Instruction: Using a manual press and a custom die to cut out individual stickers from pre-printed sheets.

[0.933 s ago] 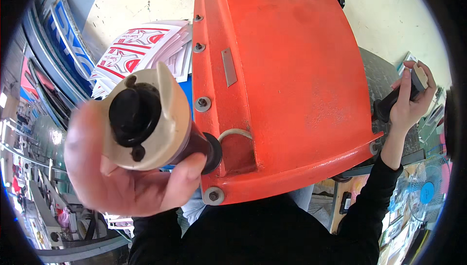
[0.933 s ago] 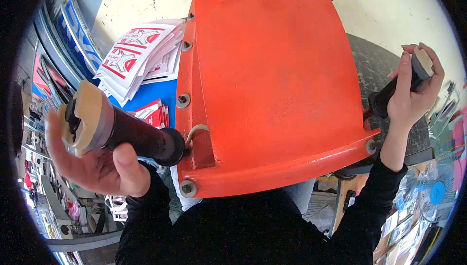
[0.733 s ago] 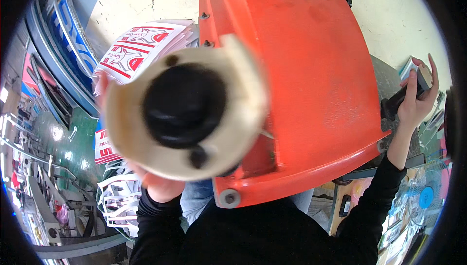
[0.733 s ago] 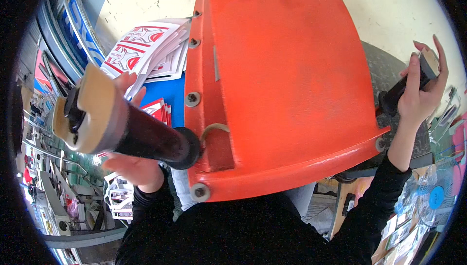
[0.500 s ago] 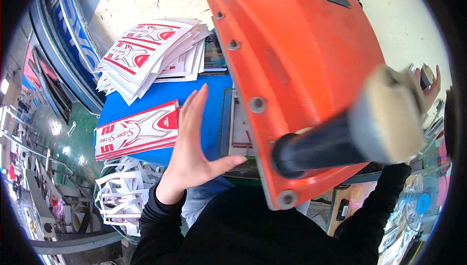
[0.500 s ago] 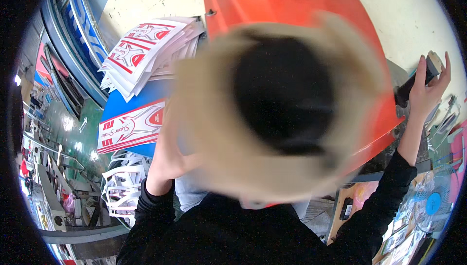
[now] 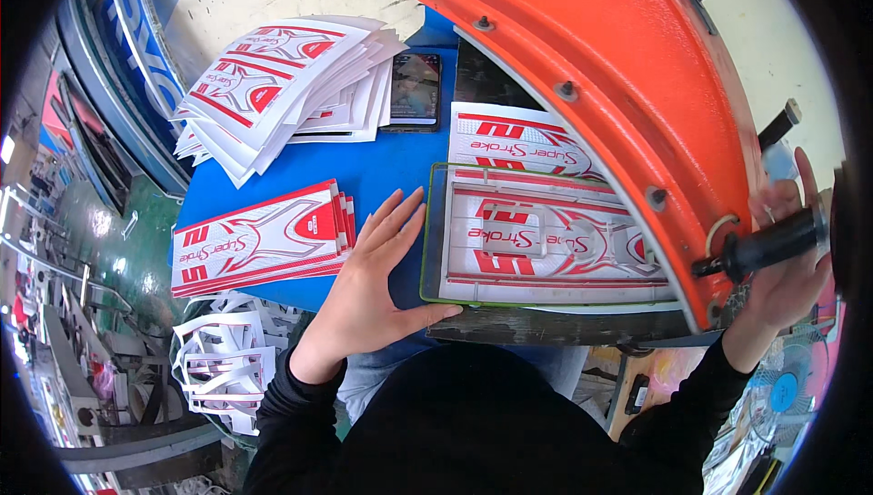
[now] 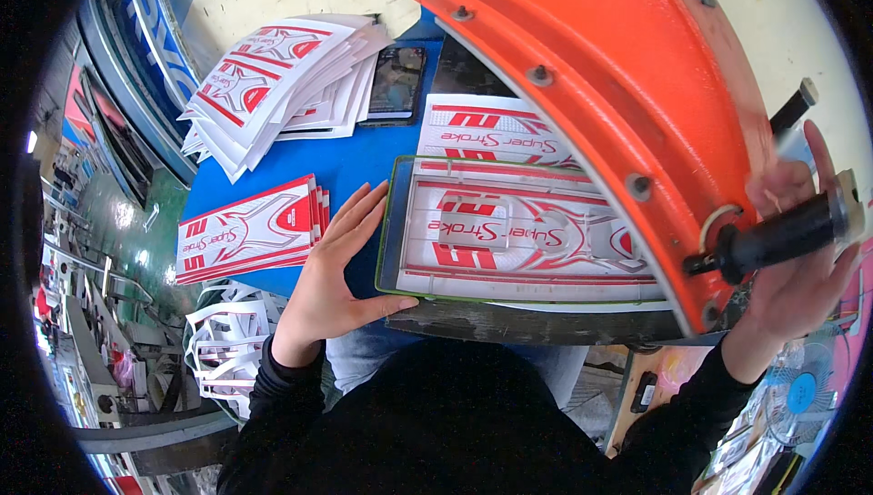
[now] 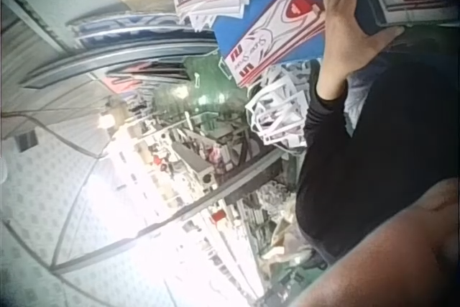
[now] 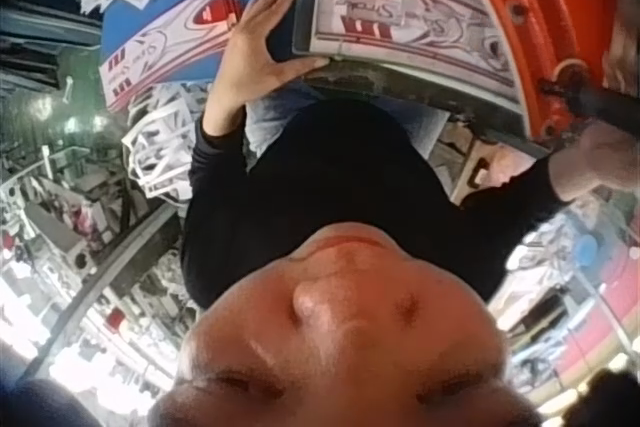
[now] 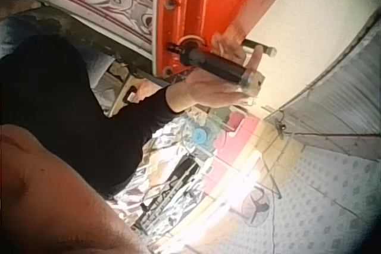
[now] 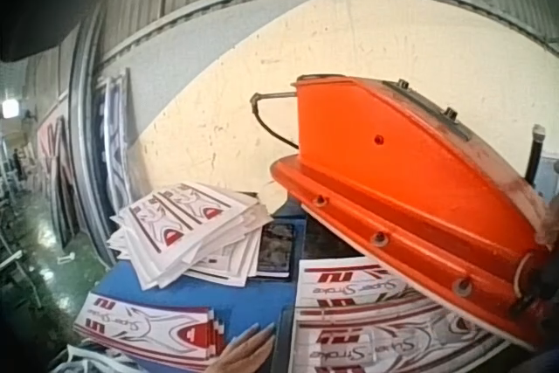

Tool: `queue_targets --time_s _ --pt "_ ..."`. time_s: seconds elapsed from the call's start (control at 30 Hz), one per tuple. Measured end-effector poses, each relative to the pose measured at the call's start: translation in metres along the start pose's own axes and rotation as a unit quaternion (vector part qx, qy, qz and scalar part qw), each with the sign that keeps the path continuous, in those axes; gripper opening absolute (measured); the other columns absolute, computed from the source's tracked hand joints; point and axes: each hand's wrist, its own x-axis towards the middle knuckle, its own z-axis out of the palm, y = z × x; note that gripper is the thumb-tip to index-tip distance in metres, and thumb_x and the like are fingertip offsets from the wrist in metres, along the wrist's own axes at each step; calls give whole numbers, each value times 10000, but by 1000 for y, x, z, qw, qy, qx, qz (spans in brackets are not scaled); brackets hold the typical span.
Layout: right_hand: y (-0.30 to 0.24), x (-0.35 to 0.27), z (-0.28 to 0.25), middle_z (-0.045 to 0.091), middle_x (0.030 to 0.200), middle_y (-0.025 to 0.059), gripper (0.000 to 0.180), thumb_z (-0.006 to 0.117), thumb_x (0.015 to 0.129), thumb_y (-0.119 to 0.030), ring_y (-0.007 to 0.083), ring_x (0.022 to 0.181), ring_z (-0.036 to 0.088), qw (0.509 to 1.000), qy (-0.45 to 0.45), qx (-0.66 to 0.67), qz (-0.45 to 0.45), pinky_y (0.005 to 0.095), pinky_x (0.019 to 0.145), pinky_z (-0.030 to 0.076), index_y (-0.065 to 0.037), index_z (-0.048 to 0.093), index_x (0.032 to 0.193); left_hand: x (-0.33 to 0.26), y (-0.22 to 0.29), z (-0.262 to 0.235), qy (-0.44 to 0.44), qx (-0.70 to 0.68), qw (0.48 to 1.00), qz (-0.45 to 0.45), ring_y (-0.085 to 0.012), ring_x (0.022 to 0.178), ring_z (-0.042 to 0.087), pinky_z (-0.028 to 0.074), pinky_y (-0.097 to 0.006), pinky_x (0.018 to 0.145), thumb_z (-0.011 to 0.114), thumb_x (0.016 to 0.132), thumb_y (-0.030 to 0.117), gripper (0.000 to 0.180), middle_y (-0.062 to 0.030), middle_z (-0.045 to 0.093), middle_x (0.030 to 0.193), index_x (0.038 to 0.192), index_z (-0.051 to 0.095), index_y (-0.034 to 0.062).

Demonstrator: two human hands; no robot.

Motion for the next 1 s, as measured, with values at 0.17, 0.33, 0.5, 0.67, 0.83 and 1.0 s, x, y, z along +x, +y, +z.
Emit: queue_targets --time_s 0.17,0.33,0.5,0.67,0.83,1.0 --pt "25 3 -71 426 709 16 227 491 1063 -255 105 613 402 983 178 44 32 258 605 348 -41 542 1007 3 0 0 -7 -13 1000 12 -427 1500 269 316 -529 1179 932 665 256 1016 -219 392 1570 1485 419 -56" --pt "48 22 -138 417 669 -2 234 569 1034 -236 102 595 398 960 275 0 50 259 599 343 -91 498 864 0 -1 -1 0 -37 999 6 -418 1487 308 334 -502 1174 936 660 245 1002 -207 430 1550 1473 434 -60" --pt "76 45 -180 439 648 5 267 659 985 -236 120 613 450 924 374 -63 48 274 602 389 -91 527 803 1 -2 -1 10 -59 998 3 -407 1452 380 341 -493 1171 941 650 261 992 -221 502 1489 1454 460 -64" --pt "93 61 -212 482 662 18 265 722 934 -202 130 608 482 915 398 -55 49 274 588 420 -88 547 771 -2 -2 -2 13 -65 998 -2 -389 1422 434 339 -492 1170 944 643 261 990 -247 540 1441 1443 468 -74" --pt "104 52 -234 550 740 23 200 731 925 -200 132 661 538 901 414 -126 17 281 631 460 -62 594 878 0 -2 -5 1 -57 998 3 -381 1394 472 356 -462 1162 946 635 221 976 -252 557 1420 1439 477 -72" --pt "99 27 -174 632 1226 143 605 732 927 -289 235 1167 612 830 387 -394 78 379 989 474 38 499 1379 1 -1 -3 4 -156 988 -20 -314 1384 493 394 -416 1142 929 631 73 963 -213 579 1410 1467 462 -41"
